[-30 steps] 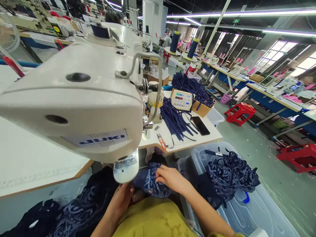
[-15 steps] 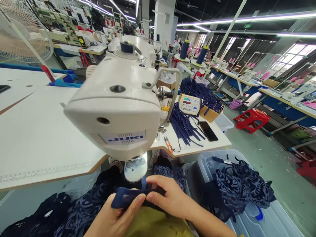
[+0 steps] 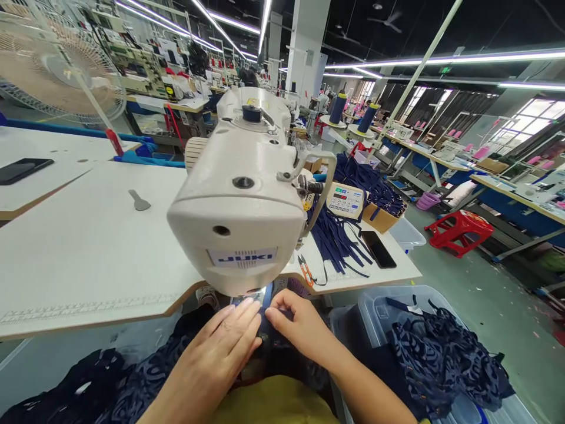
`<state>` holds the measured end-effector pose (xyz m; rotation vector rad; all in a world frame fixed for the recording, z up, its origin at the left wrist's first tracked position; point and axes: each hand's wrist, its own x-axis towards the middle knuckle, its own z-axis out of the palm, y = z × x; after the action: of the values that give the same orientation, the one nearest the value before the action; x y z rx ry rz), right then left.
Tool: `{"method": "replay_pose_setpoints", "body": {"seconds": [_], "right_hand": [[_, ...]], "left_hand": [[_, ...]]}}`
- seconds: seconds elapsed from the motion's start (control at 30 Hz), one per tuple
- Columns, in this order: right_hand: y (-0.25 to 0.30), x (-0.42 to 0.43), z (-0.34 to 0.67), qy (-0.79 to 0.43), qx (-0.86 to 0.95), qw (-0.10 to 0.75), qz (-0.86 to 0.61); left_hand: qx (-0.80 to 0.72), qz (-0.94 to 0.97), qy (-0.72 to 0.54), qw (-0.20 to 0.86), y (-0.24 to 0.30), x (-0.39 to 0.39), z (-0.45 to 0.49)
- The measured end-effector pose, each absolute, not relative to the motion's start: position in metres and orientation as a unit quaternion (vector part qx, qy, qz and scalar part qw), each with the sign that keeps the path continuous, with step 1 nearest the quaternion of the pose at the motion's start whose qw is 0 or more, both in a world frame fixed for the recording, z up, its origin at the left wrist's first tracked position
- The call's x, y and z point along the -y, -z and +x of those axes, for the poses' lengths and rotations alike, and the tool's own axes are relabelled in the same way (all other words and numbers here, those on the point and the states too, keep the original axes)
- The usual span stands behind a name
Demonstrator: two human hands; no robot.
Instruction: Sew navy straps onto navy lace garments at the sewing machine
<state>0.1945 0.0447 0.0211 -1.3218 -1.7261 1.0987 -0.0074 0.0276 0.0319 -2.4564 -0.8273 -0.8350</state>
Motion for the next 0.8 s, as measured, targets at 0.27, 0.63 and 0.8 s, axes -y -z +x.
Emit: {"method": "replay_pose_setpoints", "body": {"seconds": [0.27, 0.63, 0.8], "right_hand": [[-0.027, -0.058, 0.201, -0.370, 0.709, 0.397, -0.451], [-0.037, -0.079, 0.191, -0.290, 0.804, 0.323, -0.407], [-0.038, -0.078, 0.192, -0.275, 0.803, 0.325, -0.418]], "left_hand": [[0.378, -0.835, 0.292, 0.274, 0.012, -0.032, -0.014], [0.432, -0.814, 0.316, 0.225, -0.004, -0.024, -0.011], [0.435, -0.817, 0.306, 0.223, 0.002, -0.025, -0.009]]}}
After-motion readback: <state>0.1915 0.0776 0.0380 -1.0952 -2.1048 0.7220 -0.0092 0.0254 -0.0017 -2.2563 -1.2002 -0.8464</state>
